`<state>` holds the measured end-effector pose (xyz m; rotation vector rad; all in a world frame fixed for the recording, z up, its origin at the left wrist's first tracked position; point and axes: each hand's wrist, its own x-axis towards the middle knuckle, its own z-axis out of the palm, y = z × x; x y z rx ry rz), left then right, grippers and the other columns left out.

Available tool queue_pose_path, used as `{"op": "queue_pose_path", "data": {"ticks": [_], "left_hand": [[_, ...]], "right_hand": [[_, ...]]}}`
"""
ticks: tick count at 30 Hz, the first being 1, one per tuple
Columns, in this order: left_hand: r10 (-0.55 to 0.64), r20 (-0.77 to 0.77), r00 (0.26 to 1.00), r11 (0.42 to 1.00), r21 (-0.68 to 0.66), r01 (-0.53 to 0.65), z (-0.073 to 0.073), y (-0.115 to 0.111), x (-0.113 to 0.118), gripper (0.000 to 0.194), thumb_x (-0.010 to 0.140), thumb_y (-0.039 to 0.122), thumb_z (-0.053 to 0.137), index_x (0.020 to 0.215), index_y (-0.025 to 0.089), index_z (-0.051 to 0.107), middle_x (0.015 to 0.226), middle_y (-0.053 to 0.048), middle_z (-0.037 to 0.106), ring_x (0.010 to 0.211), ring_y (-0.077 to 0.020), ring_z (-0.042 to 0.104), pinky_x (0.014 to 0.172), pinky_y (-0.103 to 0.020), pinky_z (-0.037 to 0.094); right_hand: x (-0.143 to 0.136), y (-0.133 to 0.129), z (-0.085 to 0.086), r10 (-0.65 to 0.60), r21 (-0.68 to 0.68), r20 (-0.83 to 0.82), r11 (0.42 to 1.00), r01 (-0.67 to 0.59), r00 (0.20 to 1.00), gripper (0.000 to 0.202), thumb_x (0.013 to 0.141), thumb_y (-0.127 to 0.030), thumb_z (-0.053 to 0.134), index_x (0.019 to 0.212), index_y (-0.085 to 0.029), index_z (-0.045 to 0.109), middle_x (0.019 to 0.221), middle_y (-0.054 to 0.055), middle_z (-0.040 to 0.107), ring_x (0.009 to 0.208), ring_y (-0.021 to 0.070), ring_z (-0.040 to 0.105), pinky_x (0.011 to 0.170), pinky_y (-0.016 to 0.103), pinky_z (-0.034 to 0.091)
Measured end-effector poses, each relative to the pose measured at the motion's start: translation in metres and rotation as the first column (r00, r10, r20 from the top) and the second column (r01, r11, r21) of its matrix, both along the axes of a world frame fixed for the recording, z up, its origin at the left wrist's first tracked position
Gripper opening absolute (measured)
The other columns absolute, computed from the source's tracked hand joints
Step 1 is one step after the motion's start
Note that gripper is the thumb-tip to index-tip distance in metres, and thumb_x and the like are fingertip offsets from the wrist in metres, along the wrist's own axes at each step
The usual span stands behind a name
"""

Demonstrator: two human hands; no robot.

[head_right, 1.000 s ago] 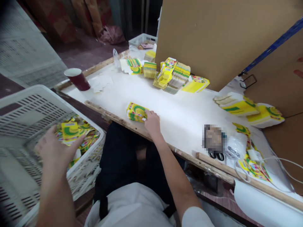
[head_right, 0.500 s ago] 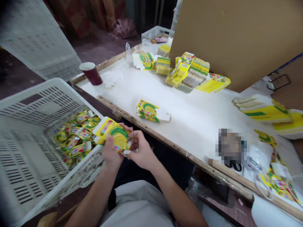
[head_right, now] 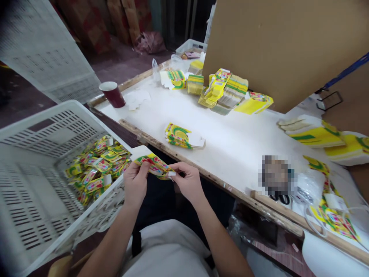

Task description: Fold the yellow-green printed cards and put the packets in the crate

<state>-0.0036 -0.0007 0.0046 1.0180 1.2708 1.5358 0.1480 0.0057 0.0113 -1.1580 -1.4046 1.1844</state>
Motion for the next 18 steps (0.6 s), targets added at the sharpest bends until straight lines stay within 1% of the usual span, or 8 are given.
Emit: {"op": "queue_pose_path", "data": {"ticks": [2,4,7,10,12,15,16,18], "left_hand": [[0.036,-0.119,0.992,0.998,0.059,-0.029,0.011,-0.002,-0.005,0.029,0.084,0.034,0.05,0.109,0.019,0.053,0.104,-0.007,0.062,0.098,-0.0179,0.059,0.088,-0.034,0.047],[0.092,-0.284,0.954,0.984,0.17,-0.044,0.023,-0.003,-0.011,0.044,0.083,0.033,0.053,0.124,0.021,0.042,0.123,-0.01,0.052,0.114,-0.0208,0.051,0.098,-0.037,0.041],[0.013,-0.601,0.799,0.971,0.198,0.133,0.036,-0.003,-0.015,0.078,0.067,0.038,0.07,0.133,0.02,0.031,0.136,-0.014,0.039,0.128,-0.029,0.036,0.106,-0.046,0.029],[-0.299,-0.722,0.624,0.916,-0.035,0.399,0.032,-0.001,-0.013,0.082,0.06,0.037,0.074,0.13,0.021,0.034,0.128,-0.012,0.048,0.119,-0.03,0.046,0.098,-0.047,0.038],[-0.414,-0.692,0.592,0.883,-0.148,0.445,0.024,0.0,-0.009,0.063,0.066,0.032,0.069,0.122,0.024,0.041,0.115,-0.007,0.057,0.105,-0.0247,0.056,0.088,-0.04,0.046],[-0.355,-0.701,0.618,0.919,-0.141,0.368,0.015,-0.001,-0.004,0.052,0.07,0.029,0.064,0.116,0.024,0.041,0.107,-0.005,0.058,0.097,-0.0212,0.058,0.082,-0.034,0.048],[-0.325,-0.72,0.613,0.927,-0.112,0.359,0.013,-0.002,-0.002,0.055,0.07,0.03,0.064,0.118,0.023,0.039,0.108,-0.005,0.057,0.097,-0.0211,0.058,0.082,-0.034,0.047],[-0.29,-0.759,0.583,0.921,-0.056,0.385,0.011,-0.003,0.001,0.063,0.069,0.027,0.065,0.123,0.023,0.034,0.111,-0.007,0.055,0.097,-0.0212,0.057,0.082,-0.034,0.047]], "right_hand": [[0.011,0.002,0.003,-0.147,0.199,0.216,0.974,0.104,0.965,0.021,0.075,-0.016,0.059,0.09,-0.026,0.071,0.081,0.003,0.066,0.076,0.0187,0.058,0.072,0.035,0.048],[0.019,0.003,0.007,-0.316,0.406,0.395,0.902,0.145,0.862,0.028,0.08,-0.014,0.055,0.094,-0.032,0.071,0.083,0.004,0.065,0.084,0.021,0.056,0.08,0.04,0.045],[0.022,0.001,0.013,-0.314,0.539,0.539,0.842,-0.034,0.781,0.028,0.081,-0.014,0.056,0.09,-0.036,0.071,0.081,0.002,0.064,0.091,0.0213,0.054,0.095,0.046,0.035],[0.016,-0.004,0.017,-0.125,0.528,0.594,0.806,-0.268,0.795,0.03,0.081,-0.014,0.057,0.092,-0.04,0.069,0.079,-0.002,0.064,0.097,0.0193,0.055,0.107,0.046,0.024],[0.011,-0.006,0.017,-0.158,0.533,0.512,0.829,-0.168,0.844,0.035,0.08,-0.017,0.059,0.107,-0.039,0.062,0.094,0.0,0.062,0.108,0.0219,0.051,0.108,0.047,0.024],[0.004,-0.005,0.013,-0.274,0.376,0.241,0.911,0.171,0.931,0.068,0.077,-0.029,0.062,0.137,-0.029,0.031,0.128,0.009,0.046,0.122,0.0271,0.041,0.102,0.048,0.034],[0.002,-0.004,0.011,-0.237,0.259,0.151,0.946,0.193,0.96,0.074,0.078,-0.031,0.061,0.14,-0.026,0.022,0.132,0.011,0.043,0.121,0.0268,0.043,0.099,0.046,0.039],[-0.005,-0.002,0.006,-0.08,0.045,-0.011,0.996,0.081,0.997,0.068,0.081,-0.032,0.055,0.14,-0.024,0.021,0.128,0.011,0.049,0.115,0.0238,0.05,0.095,0.041,0.044]]}}
